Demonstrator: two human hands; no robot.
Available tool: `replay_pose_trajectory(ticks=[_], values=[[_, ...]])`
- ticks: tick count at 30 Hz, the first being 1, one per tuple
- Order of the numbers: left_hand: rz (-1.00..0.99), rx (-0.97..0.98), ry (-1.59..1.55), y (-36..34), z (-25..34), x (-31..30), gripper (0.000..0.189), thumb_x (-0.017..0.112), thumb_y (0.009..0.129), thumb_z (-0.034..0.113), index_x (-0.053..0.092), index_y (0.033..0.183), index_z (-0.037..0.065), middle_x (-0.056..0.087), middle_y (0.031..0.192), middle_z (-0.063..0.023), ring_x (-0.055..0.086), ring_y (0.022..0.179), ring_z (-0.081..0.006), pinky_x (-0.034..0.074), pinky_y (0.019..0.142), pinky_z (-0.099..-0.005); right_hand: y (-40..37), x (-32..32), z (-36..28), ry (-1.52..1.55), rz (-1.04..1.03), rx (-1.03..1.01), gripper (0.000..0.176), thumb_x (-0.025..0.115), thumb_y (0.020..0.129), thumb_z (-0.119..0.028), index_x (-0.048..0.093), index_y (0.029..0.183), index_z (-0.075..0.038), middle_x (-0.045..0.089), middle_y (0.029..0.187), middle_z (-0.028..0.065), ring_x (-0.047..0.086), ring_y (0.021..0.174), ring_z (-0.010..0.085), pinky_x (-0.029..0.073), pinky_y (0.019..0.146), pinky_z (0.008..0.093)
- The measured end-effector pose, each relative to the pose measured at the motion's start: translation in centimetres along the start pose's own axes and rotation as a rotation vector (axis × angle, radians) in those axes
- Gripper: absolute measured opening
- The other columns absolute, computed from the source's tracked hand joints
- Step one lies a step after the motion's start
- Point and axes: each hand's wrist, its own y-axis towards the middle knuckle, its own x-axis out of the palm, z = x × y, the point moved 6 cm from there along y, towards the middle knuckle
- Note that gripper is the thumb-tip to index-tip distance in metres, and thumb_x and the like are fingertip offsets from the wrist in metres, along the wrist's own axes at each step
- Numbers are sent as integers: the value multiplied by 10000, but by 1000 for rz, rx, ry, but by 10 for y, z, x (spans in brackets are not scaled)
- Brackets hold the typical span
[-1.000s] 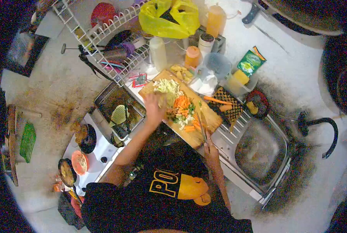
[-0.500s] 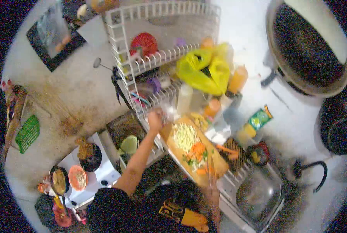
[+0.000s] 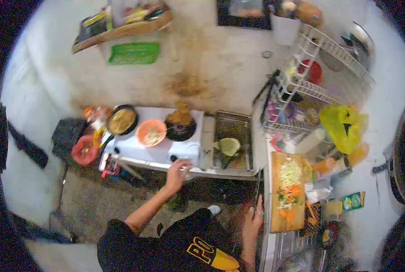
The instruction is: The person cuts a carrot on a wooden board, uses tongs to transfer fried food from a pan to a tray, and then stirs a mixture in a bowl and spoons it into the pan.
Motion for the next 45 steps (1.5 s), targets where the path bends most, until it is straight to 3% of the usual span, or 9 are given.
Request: replay_pose_trajectory(ticks=[2, 7, 11, 21, 22, 27, 36, 43, 45], values=[[111, -209, 17, -59, -6, -84, 126, 663, 837, 97, 653, 926, 8, 625, 933, -130, 635, 794, -261, 505, 712, -363, -17, 25, -23, -3, -158, -119, 502, 400, 993, -128, 279, 1480, -127, 341, 574, -58, 271, 477, 47, 271, 436, 227], [457, -580, 224, -227, -64, -228, 136, 687, 828, 100, 654, 912, -2, 633, 835, -89, 605, 738, -157, 483, 680, -291, -91, 113, 12, 89, -368, -51, 495, 423, 999, -196, 291, 1476, -180, 352, 560, -61, 325, 424, 31, 287, 365, 207], [553, -664, 307, -275, -54, -315, 137, 663, 851, 95, 647, 932, -14, 606, 858, -103, 628, 757, -179, 494, 653, -287, -168, 189, -12, 287, -545, 259, 477, 406, 1007, -217, 301, 1472, -197, 362, 550, -52, 336, 415, 39, 302, 366, 204], [540, -482, 235, -226, -118, -516, 115, 660, 849, 78, 660, 937, 3, 632, 955, -98, 634, 824, -170, 502, 707, -278, -215, 390, -103, 323, -674, 59, 548, 377, 995, -448, 315, 1464, -172, 354, 487, -46, 337, 374, 52, 313, 337, 229], [535, -449, 246, -227, -128, -538, 109, 659, 845, 69, 659, 932, 2, 636, 970, -99, 636, 825, -175, 506, 711, -282, -221, 403, -144, 339, -637, 126, 470, 383, 1018, -289, 345, 1451, -112, 281, 576, -74, 311, 468, 30, 279, 410, 223], [524, -542, 237, -236, -176, -638, 114, 641, 835, 29, 655, 945, 2, 634, 971, -103, 639, 811, -171, 499, 696, -282, -257, 517, -228, 506, -539, 187, 456, 366, 1025, -275, 323, 1463, -156, 276, 579, -74, 295, 446, 25, 252, 368, 210], [703, -745, 286, -224, -344, -768, 173, 644, 871, 151, 683, 973, 17, 650, 906, -114, 639, 776, -186, 490, 686, -296, -351, 738, -327, 377, -964, 59, 466, 389, 1011, -246, 308, 1469, -216, 408, 553, -36, 352, 420, 45, 318, 386, 202], [758, -796, 438, -152, -519, -883, 229, 663, 843, 244, 713, 969, 59, 659, 904, -151, 641, 797, -292, 488, 744, -370, -322, 918, -401, 297, -955, 51, 478, 423, 993, -168, 330, 1462, -162, 402, 579, -35, 380, 499, 63, 347, 456, 239], [730, -815, 534, -116, -557, -925, 233, 666, 844, 250, 715, 971, 61, 676, 885, -156, 654, 777, -285, 493, 722, -375, -306, 964, -423, 347, -885, -4, 469, 402, 1006, -212, 313, 1466, -184, 408, 530, -31, 341, 395, 60, 290, 363, 226]])
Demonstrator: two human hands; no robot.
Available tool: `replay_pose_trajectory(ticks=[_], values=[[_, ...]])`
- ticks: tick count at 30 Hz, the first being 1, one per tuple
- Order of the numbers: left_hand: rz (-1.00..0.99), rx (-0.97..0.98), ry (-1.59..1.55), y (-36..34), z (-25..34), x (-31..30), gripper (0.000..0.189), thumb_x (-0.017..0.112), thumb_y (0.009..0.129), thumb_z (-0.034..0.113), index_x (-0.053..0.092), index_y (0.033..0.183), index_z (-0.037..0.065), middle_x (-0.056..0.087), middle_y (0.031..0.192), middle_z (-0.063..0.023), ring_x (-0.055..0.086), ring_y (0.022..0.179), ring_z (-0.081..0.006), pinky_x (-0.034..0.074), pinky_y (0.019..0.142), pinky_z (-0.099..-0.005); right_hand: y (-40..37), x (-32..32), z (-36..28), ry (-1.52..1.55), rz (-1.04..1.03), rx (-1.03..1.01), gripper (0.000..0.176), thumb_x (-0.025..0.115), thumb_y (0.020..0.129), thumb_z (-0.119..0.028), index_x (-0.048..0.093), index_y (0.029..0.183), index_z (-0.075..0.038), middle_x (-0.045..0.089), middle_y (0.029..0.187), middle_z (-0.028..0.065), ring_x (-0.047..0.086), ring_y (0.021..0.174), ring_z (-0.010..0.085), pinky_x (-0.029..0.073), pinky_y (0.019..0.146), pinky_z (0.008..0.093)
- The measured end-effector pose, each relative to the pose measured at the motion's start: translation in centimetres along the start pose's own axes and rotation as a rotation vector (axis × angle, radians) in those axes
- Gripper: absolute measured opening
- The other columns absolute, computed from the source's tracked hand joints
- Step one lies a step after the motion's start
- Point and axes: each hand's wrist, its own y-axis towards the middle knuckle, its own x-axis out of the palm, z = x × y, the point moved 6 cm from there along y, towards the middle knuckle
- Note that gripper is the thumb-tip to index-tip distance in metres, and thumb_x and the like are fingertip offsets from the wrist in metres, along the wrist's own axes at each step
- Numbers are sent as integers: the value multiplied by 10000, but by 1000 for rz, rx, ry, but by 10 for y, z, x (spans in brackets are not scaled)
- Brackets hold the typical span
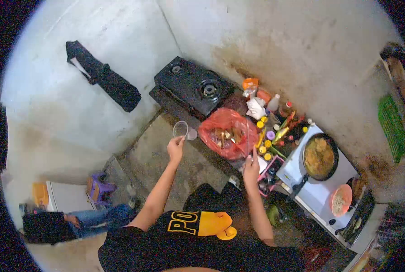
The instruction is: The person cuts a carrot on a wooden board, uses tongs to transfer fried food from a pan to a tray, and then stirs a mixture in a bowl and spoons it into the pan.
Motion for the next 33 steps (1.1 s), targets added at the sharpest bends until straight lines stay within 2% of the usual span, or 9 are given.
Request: replay_pose_trajectory(ticks=[6, 8, 10, 16, 18, 21, 24, 28, 33], values=[[-28, 17, 109, 225, -34, 74, 199, 676, 815, 214, 723, 937, 64, 686, 892, -160, 654, 834, -317, 501, 742, -393, 78, 45, 7, -388, 139, -118, 446, 426, 994, -209, 382, 1433, -146, 576, 837, 59, 446, 588, 98, 430, 548, 264], [-68, -11, 46, 294, -65, 110, 202, 693, 794, 206, 728, 931, 61, 689, 895, -154, 660, 825, -313, 508, 736, -396, 68, 74, -38, -278, 108, 307, 473, 430, 982, -219, 367, 1419, -53, 598, 1199, 188, 620, 985, 241, 457, 891, 318], [-120, -23, 6, 356, -101, 157, 208, 705, 779, 187, 730, 934, 49, 692, 898, -154, 664, 806, -312, 514, 729, -400, 65, 88, -7, -371, 288, 115, 469, 427, 975, -196, 372, 1402, -10, 578, 1235, 218, 566, 1141, 282, 406, 969, 328], [-142, -72, 109, 446, -148, 224, 172, 721, 767, 124, 727, 918, 42, 674, 881, -183, 649, 808, -332, 514, 726, -414, 8, 134, 43, -306, 531, 498, 454, 443, 958, -178, 413, 1373, 4, 567, 1244, 237, 556, 1160, 283, 397, 985, 329], [-122, 99, 44, 462, -172, 245, 210, 723, 769, 126, 713, 963, 45, 653, 907, -174, 633, 824, -328, 508, 738, -409, 7, 156, 46, -456, 533, 474, 452, 445, 961, -184, 416, 1380, -15, 639, 1076, 201, 625, 974, 254, 457, 882, 337], [-189, 52, 74, 463, -168, 246, 247, 723, 777, 140, 700, 1013, 68, 607, 1012, -177, 611, 841, -344, 495, 754, -414, 33, 199, 18, -288, 502, 600, 436, 449, 974, -168, 416, 1399, -74, 495, 692, 59, 428, 578, 133, 429, 574, 301], [-249, 22, 77, 466, -175, 244, 295, 721, 791, 148, 691, 1082, 114, 522, 1192, -185, 597, 902, -332, 483, 790, -410, 65, 237, 14, -296, 413, 475, 453, 447, 979, -191, 391, 1418, -93, 449, 604, -15, 440, 518, 85, 395, 503, 253], [-289, 189, 87, 460, -133, 215, 714, 732, 776, 145, 418, 1408, 250, 215, 1438, -244, 468, 1146, -383, 413, 960, -448, 88, 267, -10, -406, 306, 414, 488, 482, 956, -166, 373, 1429, -118, 489, 639, 37, 423, 542, 102, 391, 534, 257], [-140, 292, 42, 408, -83, 186, 763, 681, 818, 224, 278, 1441, 41, 312, 1375, -299, 351, 1244, -440, 298, 1040, -493, 65, 266, -27, -428, 539, 423, 531, 511, 937, -190, 343, 1435, -114, 483, 626, 159, 488, 560, 210, 432, 579, 361]])
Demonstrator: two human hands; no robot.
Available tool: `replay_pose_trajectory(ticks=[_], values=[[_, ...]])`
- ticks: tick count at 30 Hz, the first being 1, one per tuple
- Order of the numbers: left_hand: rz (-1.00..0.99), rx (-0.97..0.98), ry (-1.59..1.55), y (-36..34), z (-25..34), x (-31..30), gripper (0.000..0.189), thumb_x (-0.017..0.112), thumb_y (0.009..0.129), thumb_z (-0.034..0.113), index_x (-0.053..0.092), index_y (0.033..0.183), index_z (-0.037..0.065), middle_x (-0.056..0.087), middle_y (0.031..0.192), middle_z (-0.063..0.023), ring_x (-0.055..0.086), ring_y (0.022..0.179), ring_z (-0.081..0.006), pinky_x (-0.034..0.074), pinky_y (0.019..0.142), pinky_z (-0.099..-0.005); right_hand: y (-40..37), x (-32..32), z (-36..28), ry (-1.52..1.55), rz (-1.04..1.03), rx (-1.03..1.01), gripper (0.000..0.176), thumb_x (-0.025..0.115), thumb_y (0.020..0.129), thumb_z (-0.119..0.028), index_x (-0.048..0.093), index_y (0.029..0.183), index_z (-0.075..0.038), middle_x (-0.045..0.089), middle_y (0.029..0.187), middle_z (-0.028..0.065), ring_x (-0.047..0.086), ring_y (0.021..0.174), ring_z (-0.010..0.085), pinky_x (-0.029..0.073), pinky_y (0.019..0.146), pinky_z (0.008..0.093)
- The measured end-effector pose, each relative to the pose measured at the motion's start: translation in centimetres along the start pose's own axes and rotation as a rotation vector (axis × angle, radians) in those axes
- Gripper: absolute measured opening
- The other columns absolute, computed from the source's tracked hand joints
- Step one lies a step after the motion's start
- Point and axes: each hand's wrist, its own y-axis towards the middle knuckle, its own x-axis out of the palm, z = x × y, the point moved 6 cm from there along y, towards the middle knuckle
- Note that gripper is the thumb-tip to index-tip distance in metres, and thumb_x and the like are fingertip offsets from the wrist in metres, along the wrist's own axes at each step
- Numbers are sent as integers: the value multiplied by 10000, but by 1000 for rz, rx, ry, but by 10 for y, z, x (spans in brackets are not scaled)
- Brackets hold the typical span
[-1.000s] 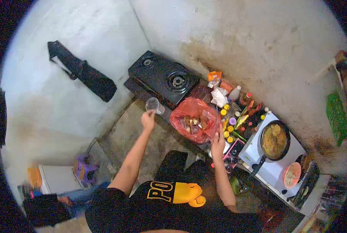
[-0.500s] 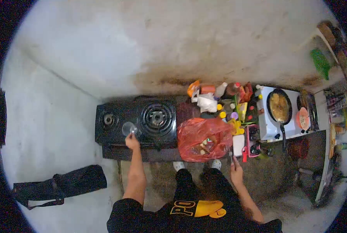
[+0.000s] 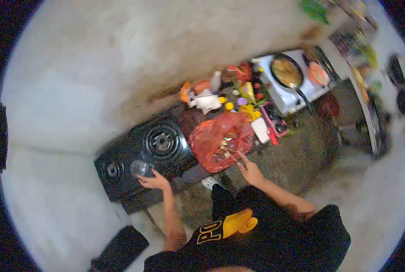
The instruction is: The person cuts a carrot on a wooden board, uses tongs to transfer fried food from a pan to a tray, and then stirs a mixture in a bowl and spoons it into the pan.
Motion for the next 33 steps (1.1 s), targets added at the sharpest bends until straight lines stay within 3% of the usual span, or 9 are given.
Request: replay_pose_trajectory(ticks=[3, 5, 7, 9, 13, 17, 20, 23, 33], values=[[-137, 206, -297, -74, 38, 27, 556, 586, 884, 277, 414, 1317, -26, 449, 1281, -242, 446, 1175, -379, 353, 988, -467, -16, -21, -8, -25, 21, 125, 617, 520, 927, -191, 243, 1477, -137, 494, 618, 173, 520, 561, 266, 449, 615, 373], [-854, 143, -632, -145, 90, 57, 374, 571, 898, 229, 518, 1165, -27, 549, 1142, -161, 538, 1038, -287, 414, 912, -416, -29, -37, -3, 96, 115, 173, 702, 543, 914, -155, 156, 1500, -159, 512, 642, 147, 528, 597, 235, 453, 640, 351], [-1595, -359, -998, -244, 140, 54, 343, 494, 959, 294, 535, 1169, 26, 573, 1107, -100, 566, 956, -173, 456, 851, -330, -36, -50, 7, 226, 217, 151, 731, 542, 910, -116, 120, 1506, -161, 530, 678, 124, 537, 637, 210, 454, 659, 331], [-2037, -446, -955, -301, 205, 13, 476, 456, 974, 396, 454, 1297, 47, 537, 1208, -89, 567, 1008, -159, 457, 875, -323, -38, -70, 14, 350, 311, 119, 763, 541, 906, -77, 84, 1511, -162, 549, 714, 101, 545, 678, 185, 456, 679, 311], [-2265, -288, -870, -366, 290, -27, 592, 438, 970, 464, 350, 1388, 55, 478, 1297, -90, 521, 1130, -177, 414, 959, -330, -50, -127, 36, 716, 521, 61, 765, 511, 912, -6, 54, 1514, -125, 601, 854, 42, 567, 803, 142, 455, 778, 265], [-2270, 223, -735, -420, 338, -43, 649, 421, 969, 496, 283, 1409, 39, 435, 1326, -110, 370, 1287, -186, 285, 1062, -311, -70, -175, 81, 1047, 558, 142, 777, 538, 914, -43, 23, 1497, -41, 650, 961, 68, 591, 847, 151, 481, 804, 292], [-2483, 313, -436, -476, 358, -47, 679, 403, 961, 533, 260, 1404, 38, 520, 1085, -53, 532, 869, -114, 450, 731, -253, -86, -205, 135, 1155, 556, 156, 750, 543, 916, -54, 67, 1495, -38, 654, 1094, 114, 608, 919, 161, 486, 828, 286], [-2395, 347, -532, -548, 384, -50, 685, 367, 956, 569, 279, 1384, 42, 511, 938, -21, 456, 675, -83, 385, 562, -228, -104, -254, 179, 1221, 604, 196, 723, 528, 928, -56, 82, 1498, -52, 652, 1102, 123, 608, 919, 160, 489, 829, 288], [-2438, 549, -623, -810, 488, -71, 684, 276, 960, 609, 335, 1396, 85, 545, 996, -20, 508, 794, -126, 420, 651, -249, -191, -456, 342, 1065, 794, 212, 655, 447, 971, -65, 78, 1510, -120, 638, 1027, 102, 593, 758, 120, 500, 681, 243]])
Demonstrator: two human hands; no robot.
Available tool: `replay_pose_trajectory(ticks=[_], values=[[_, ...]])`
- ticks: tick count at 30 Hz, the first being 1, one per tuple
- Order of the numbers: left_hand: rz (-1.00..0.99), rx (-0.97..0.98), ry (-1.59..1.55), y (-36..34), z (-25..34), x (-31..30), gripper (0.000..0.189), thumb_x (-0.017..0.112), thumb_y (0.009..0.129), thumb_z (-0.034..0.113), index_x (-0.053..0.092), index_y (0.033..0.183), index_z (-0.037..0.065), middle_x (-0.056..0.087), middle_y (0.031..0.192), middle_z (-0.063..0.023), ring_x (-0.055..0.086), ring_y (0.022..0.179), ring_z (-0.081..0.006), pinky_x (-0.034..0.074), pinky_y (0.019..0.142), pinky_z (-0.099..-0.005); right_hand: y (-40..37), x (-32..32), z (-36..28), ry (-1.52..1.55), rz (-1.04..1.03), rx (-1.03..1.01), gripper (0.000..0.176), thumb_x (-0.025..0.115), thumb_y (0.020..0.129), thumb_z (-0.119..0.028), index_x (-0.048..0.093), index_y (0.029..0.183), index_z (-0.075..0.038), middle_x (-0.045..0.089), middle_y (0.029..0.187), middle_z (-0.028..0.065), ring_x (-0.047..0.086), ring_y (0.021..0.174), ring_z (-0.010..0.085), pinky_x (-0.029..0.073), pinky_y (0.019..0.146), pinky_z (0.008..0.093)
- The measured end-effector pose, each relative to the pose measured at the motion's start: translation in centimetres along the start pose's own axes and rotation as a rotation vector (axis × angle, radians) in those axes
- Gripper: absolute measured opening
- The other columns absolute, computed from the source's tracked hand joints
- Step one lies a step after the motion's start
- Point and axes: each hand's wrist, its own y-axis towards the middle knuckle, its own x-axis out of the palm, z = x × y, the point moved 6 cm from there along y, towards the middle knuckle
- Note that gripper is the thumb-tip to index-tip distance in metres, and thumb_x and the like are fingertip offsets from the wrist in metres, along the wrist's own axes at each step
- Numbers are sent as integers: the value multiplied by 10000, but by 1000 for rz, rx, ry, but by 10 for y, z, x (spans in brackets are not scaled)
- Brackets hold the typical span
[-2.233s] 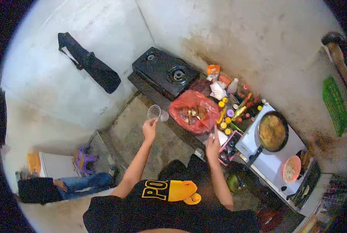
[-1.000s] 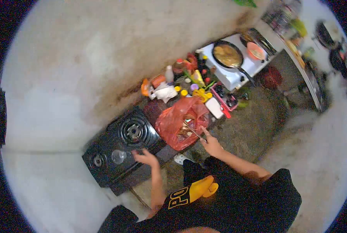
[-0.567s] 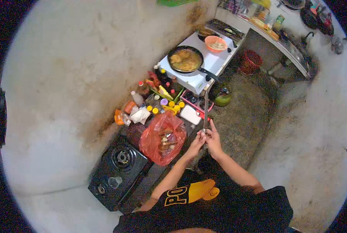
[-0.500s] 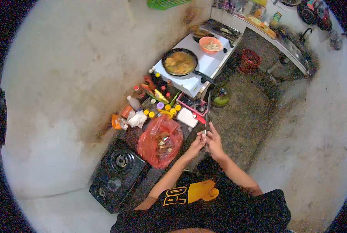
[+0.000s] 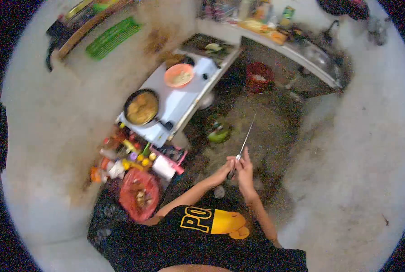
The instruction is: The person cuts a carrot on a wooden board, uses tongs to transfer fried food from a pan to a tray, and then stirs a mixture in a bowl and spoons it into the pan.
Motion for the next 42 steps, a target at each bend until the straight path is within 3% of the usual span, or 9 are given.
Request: replay_pose_trajectory(ticks=[6, 12, 17, 23, 30, 35, 38, 40, 42], values=[[-297, -242, -2, 134, -24, 24, 571, 358, 964, 561, 514, 1269, 105, 574, 992, 7, 550, 759, -95, 412, 634, -232, 75, -102, -13, 253, 247, -40, 640, 426, 960, -29, 126, 1512, -152, 527, 814, 16, 485, 624, 100, 443, 567, 241], [-200, -376, -17, 319, -33, 1, 444, 443, 963, 476, 581, 1187, 118, 616, 990, -16, 605, 728, -111, 410, 618, -217, 194, -213, -2, 340, 311, 58, 612, 447, 944, -56, 186, 1492, -134, 471, 760, 0, 391, 524, 74, 342, 450, 226], [52, -225, -177, 490, 22, -19, 304, 540, 938, 260, 593, 1114, 17, 633, 923, -48, 613, 750, -143, 503, 654, -282, 312, -294, -63, 123, 529, 66, 343, 517, 969, -256, 511, 1275, -102, 437, 580, -29, 396, 446, 59, 332, 381, 231], [166, 155, 117, 685, 70, -50, 243, 551, 908, 139, 603, 1097, -5, 622, 887, -47, 601, 729, -143, 511, 669, -316, 440, -343, -172, -25, 388, -40, 457, 527, 953, -225, 404, 1360, -56, 388, 545, -39, 353, 407, 50, 275, 363, 218], [486, 435, 682, 841, 169, -63, 180, 636, 848, 89, 662, 1007, 8, 671, 924, -128, 652, 793, -203, 502, 677, -312, 588, -413, -176, -95, 270, 49, 499, 418, 881, -26, 380, 1378, -38, 450, 563, -12, 377, 415, 62, 314, 379, 237], [652, 497, 996, 919, 203, -55, 168, 664, 743, 33, 654, 907, -3, 604, 844, -175, 589, 864, -358, 482, 753, -435, 704, -455, -213, -254, 91, -31, 524, 433, 884, -32, 363, 1403, -47, 465, 569, -5, 390, 426, 70, 316, 390, 241], [574, 402, 1324, 956, 201, -49, 138, 663, 720, 46, 628, 842, -9, 581, 837, -187, 555, 883, -365, 456, 780, -453, 753, -479, -252, -305, 40, -14, 584, 456, 891, -45, 289, 1450, -64, 468, 583, -7, 388, 429, 69, 316, 391, 239], [564, 360, 1370, 974, 196, -50, 147, 650, 716, 58, 592, 831, -14, 581, 834, -196, 554, 844, -366, 460, 752, -445, 781, -494, -272, -220, 45, 73, 542, 504, 841, -25, 409, 1374, -30, 516, 641, 23, 468, 487, 100, 385, 424, 259], [606, 247, 1353, 977, 191, -56, 217, 654, 732, 107, 606, 914, -1, 594, 790, -192, 571, 845, -393, 465, 743, -446, 821, -510, -270, -390, 9, -13, 511, 464, 894, -59, 380, 1397, -62, 434, 611, -32, 382, 456, 48, 303, 381, 208]])
